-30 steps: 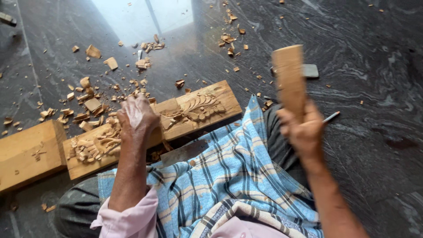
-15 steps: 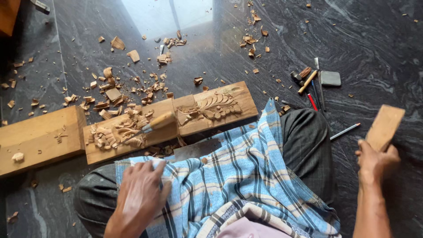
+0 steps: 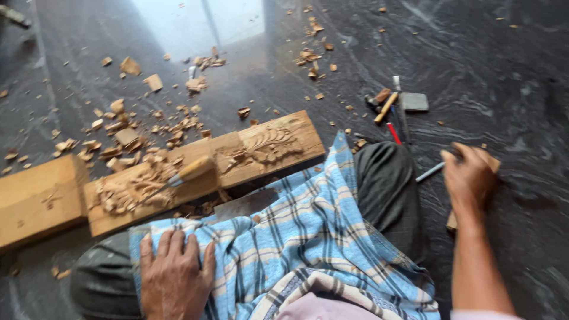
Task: The person carves a floral design into a rectangular wooden plank using a chisel and a wooden mallet. They repeatedly strike the chisel to remove wood chips and refine the pattern.
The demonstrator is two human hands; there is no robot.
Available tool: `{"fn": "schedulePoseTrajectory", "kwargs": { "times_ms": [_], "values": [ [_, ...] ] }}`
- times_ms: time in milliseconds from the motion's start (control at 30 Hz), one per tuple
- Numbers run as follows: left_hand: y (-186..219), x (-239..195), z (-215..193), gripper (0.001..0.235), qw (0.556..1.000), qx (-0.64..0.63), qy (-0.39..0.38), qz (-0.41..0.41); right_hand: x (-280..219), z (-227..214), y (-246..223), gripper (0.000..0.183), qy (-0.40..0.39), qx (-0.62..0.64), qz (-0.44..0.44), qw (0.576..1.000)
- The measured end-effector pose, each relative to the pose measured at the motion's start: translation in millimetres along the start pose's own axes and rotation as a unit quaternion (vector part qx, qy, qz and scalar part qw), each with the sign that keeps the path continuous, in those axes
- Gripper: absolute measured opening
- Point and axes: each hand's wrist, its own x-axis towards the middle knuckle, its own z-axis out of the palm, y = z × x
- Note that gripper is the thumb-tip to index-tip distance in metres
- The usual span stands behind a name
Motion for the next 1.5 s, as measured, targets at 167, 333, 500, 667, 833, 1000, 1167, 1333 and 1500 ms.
{"fn": "schedulePoseTrajectory", "kwargs": {
  "times_ms": [167,333,500,667,833,1000,1167,1333,1500],
  "values": [
    [0.1,-1.7,7.0,0.047,1.0,0.012,0.016,0.006,58.9,47.8,-8.2,0.017,-0.072,0.053,0.038,0.995],
    [-1.4,-0.1,9.6,0.047,0.999,0.031,-0.02,0.0,65.8,66.3,-27.0,0.02,-0.17,0.079,0.136,0.973],
    [-0.6,4.9,5.4,0.049,0.993,0.063,-0.098,0.01,61.9,64.9,-38.9,0.016,-0.212,0.091,0.164,0.959],
    [0.7,4.6,3.5,0.048,0.993,0.062,-0.1,0.006,70.1,68.6,-36.3,0.015,-0.21,0.09,0.188,0.955],
    [0.3,4.6,4.2,0.048,0.994,0.061,-0.09,0.007,74.4,60.9,-23.3,0.021,-0.214,-0.039,0.171,0.961],
    [0.3,3.5,6.0,0.047,0.996,0.054,-0.075,0.005,36.4,39.2,-18.2,0.036,-0.294,-0.144,0.232,0.916],
    [0.0,3.7,9.0,0.046,0.996,0.062,-0.059,0.007,8.8,37.0,-24.4,0.035,-0.175,-0.152,0.094,0.968],
    [1.8,4.6,8.1,0.047,0.998,0.045,-0.029,0.014,45.2,72.5,-31.5,0.03,-0.257,-0.061,-0.023,0.964],
    [-0.3,-0.8,4.4,0.045,0.999,0.007,0.026,0.03,76.4,80.8,-54.5,0.031,-0.265,0.07,-0.079,0.959]
  ]
}}
